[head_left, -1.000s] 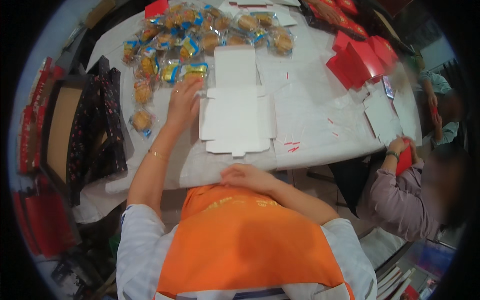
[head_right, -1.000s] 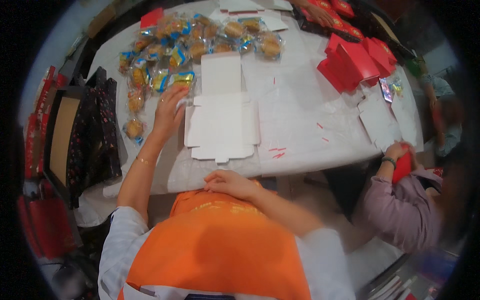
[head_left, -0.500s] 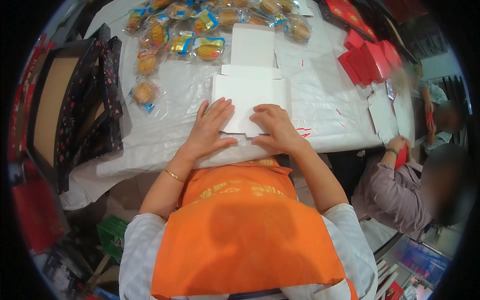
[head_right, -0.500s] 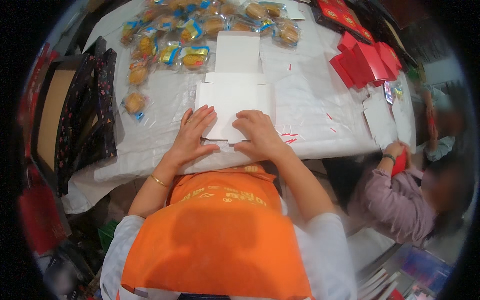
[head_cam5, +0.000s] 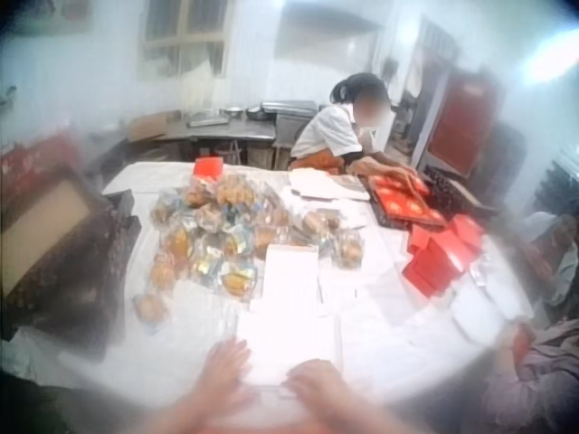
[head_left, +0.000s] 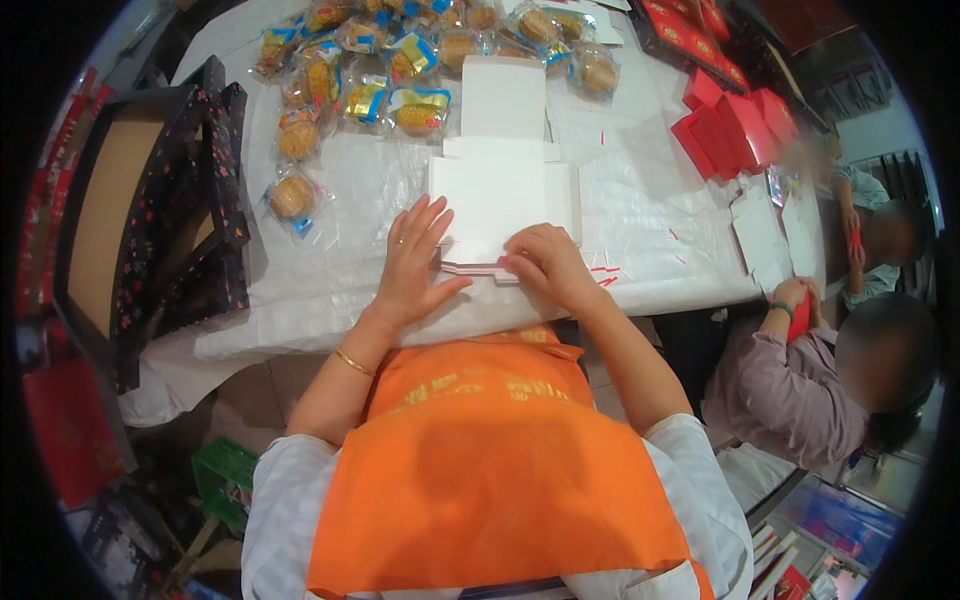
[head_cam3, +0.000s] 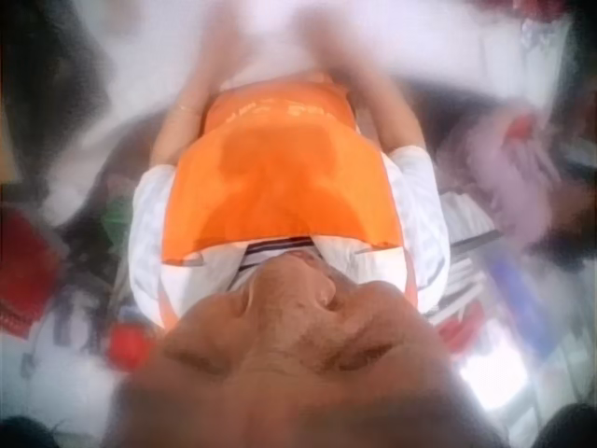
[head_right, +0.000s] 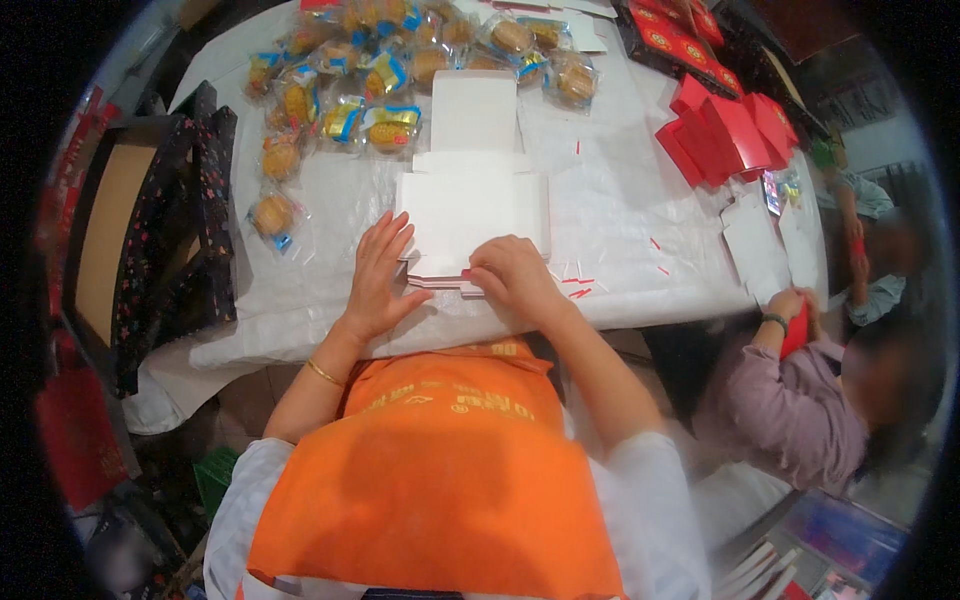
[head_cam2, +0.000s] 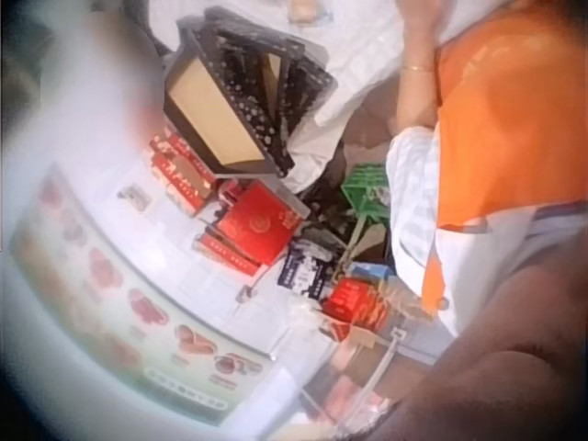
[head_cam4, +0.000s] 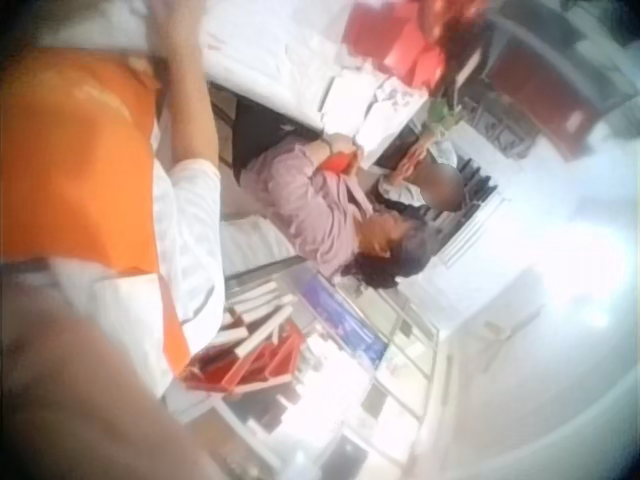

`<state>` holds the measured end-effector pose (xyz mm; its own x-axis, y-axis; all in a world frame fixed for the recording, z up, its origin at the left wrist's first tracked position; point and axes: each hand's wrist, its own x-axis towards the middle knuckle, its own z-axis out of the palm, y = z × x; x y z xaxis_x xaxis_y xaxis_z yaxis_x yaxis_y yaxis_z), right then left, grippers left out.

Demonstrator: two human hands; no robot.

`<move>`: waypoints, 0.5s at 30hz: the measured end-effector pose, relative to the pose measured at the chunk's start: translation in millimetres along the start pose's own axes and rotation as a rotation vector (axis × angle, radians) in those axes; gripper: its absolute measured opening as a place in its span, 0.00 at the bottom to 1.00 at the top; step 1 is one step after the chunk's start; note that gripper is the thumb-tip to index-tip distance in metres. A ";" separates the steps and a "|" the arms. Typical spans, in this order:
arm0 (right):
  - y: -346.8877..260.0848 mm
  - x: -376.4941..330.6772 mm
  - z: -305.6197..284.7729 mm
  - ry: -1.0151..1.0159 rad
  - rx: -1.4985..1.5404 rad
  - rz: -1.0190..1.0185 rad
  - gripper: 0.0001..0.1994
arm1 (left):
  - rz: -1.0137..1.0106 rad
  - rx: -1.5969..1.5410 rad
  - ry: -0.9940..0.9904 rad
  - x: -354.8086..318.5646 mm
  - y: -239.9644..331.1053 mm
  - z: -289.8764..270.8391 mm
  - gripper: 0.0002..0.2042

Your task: The person folds flat white cardboard pieces into small red boxes. They repeatedly pick up a flat piece, fold the sides up, and tuck the flaps to form a box. The person places the finished boxes on the table. The task is performed by hand without tools.

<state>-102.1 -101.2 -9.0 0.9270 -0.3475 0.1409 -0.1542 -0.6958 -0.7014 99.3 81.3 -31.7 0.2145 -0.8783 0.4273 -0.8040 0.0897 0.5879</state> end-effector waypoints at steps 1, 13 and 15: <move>-6.7 0.1 3.7 0.075 0.020 0.029 0.06 | -0.020 -0.010 0.020 -0.3 1.0 -2.6 0.45; -79.5 7.5 -61.1 0.472 0.200 0.094 0.04 | 0.163 -0.077 0.258 50.5 56.0 -56.3 0.46; -81.7 7.8 -68.0 0.387 0.246 0.086 0.04 | 0.174 -0.062 0.275 60.6 61.7 -63.0 0.44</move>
<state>-105.5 -89.8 96.9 0.7114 -0.6390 0.2925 -0.0959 -0.5007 -0.8603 97.6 63.2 73.8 0.2256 -0.6880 0.6898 -0.8085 0.2629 0.5266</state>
